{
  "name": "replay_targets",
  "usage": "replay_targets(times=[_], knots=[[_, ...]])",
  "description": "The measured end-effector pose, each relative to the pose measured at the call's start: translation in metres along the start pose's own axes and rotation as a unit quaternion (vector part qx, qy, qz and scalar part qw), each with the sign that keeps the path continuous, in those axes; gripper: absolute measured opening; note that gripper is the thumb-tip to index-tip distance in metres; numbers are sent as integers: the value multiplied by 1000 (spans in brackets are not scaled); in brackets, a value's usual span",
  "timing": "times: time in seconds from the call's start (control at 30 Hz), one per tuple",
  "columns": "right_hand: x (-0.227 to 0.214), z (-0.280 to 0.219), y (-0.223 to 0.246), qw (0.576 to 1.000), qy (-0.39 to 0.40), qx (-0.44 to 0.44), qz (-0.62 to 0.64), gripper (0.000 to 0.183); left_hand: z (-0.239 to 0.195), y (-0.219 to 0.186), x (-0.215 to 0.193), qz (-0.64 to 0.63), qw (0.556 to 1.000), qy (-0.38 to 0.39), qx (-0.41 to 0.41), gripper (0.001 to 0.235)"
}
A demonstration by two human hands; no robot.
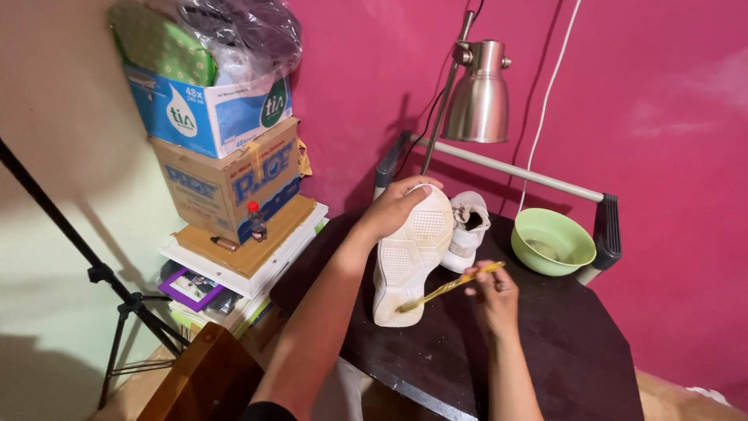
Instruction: The person scrubs the sole of a white sneaker using a yellow toothbrush. They repeatedly dip the brush into a green bowl of water and continue scrubbing the shoe's bottom surface.
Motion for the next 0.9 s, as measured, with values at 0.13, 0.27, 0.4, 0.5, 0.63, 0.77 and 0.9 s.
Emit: replay_targets(times=[0.13,0.27,0.4,0.5,0.63,0.77,0.9], knots=[[2,-1,-2,999,14,15,-25,26,1,0,4,5,1000,12,2,28],[6,0,0,999,8,0,-43,26,1,-7,4,6,1000,13,1,29],[-6,3,2,1000,-17,-9,-3,25,0,-6,-3,16,1000,19,7,28],[-11,5,-8,1000,-16,6,2,26,0,-11,0,10,1000,16,11,28],[5,1,-9,1000,24,13,-5,26,0,-18,4,23,1000,15,3,28],[-5,5,-13,999,22,12,20,26,0,-13,7,36,999,19,7,28],[-21,8,-6,997,-3,-9,73,27,-1,-19,8,42,999,15,14,28]])
Point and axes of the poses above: each hand's wrist, its own z-axis towards the middle knuckle, its own x-axis out of the palm, y = z × x, the point moved 8 cm from there along z, towards the middle knuckle, and after that the axes turned 15 degrees about x, right-handed, at the moved point
